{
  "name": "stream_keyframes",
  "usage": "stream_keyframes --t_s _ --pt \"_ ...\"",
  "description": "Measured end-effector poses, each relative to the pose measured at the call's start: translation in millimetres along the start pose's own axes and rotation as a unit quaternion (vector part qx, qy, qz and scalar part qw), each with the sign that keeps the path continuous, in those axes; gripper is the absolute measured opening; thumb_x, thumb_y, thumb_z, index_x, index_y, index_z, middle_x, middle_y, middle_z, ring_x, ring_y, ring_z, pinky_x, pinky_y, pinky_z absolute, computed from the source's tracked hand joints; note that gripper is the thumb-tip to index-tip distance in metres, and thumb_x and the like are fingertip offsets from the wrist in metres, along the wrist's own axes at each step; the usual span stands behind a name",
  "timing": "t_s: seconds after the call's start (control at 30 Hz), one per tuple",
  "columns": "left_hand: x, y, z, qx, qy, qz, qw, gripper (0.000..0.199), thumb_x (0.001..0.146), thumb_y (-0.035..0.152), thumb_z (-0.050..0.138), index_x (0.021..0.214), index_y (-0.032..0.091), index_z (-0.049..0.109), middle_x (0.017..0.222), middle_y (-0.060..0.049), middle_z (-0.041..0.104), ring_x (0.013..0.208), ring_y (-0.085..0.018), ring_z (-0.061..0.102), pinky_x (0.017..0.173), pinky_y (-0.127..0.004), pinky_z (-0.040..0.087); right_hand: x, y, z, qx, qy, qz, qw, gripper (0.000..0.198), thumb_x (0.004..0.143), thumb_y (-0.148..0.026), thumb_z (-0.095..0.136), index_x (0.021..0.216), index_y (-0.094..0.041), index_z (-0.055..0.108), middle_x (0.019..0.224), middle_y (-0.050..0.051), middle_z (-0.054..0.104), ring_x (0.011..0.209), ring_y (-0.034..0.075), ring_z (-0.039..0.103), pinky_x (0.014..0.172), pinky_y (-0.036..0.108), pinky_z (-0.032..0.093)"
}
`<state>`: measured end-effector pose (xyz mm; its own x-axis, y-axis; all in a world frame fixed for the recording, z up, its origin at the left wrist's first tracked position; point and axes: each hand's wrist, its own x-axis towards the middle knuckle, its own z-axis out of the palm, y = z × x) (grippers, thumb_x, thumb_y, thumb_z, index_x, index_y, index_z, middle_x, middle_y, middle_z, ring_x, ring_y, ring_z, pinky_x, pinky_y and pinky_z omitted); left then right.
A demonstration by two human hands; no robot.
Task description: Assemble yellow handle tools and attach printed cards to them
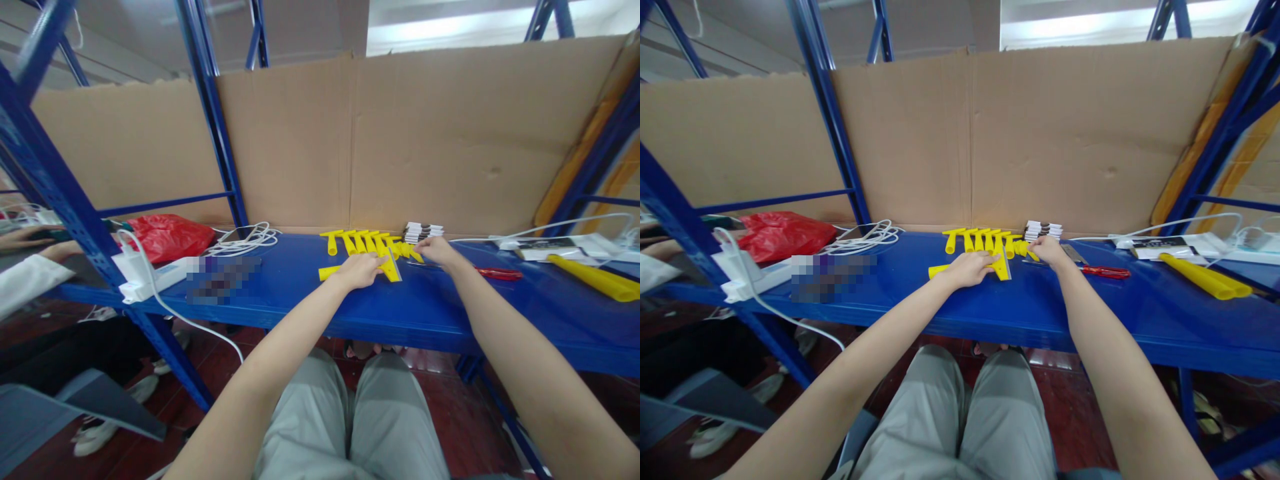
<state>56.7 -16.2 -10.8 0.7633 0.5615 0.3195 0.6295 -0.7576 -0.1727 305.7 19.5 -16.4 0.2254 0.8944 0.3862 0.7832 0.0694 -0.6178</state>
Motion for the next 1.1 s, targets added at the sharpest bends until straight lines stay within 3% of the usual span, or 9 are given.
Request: stream_keyframes --t_s 0.1,0.23,0.57,0.83,1.1 --pt "-0.2 0.8 -0.8 0.002 0.000 0.002 1.000 0.039 0.094 0.025 0.045 0.132 0.019 0.053 0.123 -0.012 0.062 0.111 -0.023 0.061 0.090 -0.032 0.049 -8.3 -20.6 6.3 0.096 -0.054 -0.044 0.993 0.010 0.069 -0.026 0.061 0.069 -0.018 0.066 0.073 0.005 0.067 0.072 0.017 0.061 0.072 0.030 0.050" --pt "-0.7 1.5 -1.9 0.005 -0.002 0.009 1.000 0.036 0.094 0.023 0.045 0.128 0.018 0.056 0.119 -0.011 0.064 0.109 -0.023 0.061 0.090 -0.032 0.049 -20.0 -36.7 14.6 0.160 -0.086 -0.138 0.974 0.011 0.068 -0.030 0.062 0.068 -0.019 0.064 0.074 0.003 0.066 0.069 0.015 0.058 0.070 0.029 0.048" --pt "-1.0 3.1 -1.2 0.021 0.010 0.036 0.999 0.040 0.094 0.024 0.042 0.133 0.019 0.050 0.120 -0.010 0.061 0.108 -0.022 0.061 0.088 -0.032 0.049 -11.2 -33.4 26.5 0.059 -0.057 -0.298 0.951 0.007 0.067 -0.021 0.058 0.060 -0.021 0.059 0.069 0.003 0.060 0.076 0.019 0.056 0.083 0.036 0.045" --pt "-1.4 3.9 -2.7 0.028 0.007 0.044 0.999 0.040 0.095 0.024 0.041 0.133 0.019 0.049 0.117 -0.011 0.062 0.107 -0.023 0.061 0.086 -0.033 0.050 -15.6 -38.1 21.0 0.000 -0.069 -0.307 0.949 0.011 0.071 -0.017 0.053 0.062 -0.022 0.056 0.072 0.004 0.059 0.081 0.019 0.056 0.087 0.036 0.043" --pt "-2.1 5.1 -3.5 0.040 0.006 0.043 0.998 0.039 0.095 0.024 0.040 0.133 0.019 0.049 0.117 -0.011 0.062 0.107 -0.023 0.061 0.085 -0.031 0.049 -15.8 -38.3 19.1 0.033 -0.090 -0.294 0.951 0.008 0.072 -0.020 0.053 0.064 -0.021 0.055 0.070 0.003 0.059 0.080 0.018 0.056 0.087 0.036 0.043"
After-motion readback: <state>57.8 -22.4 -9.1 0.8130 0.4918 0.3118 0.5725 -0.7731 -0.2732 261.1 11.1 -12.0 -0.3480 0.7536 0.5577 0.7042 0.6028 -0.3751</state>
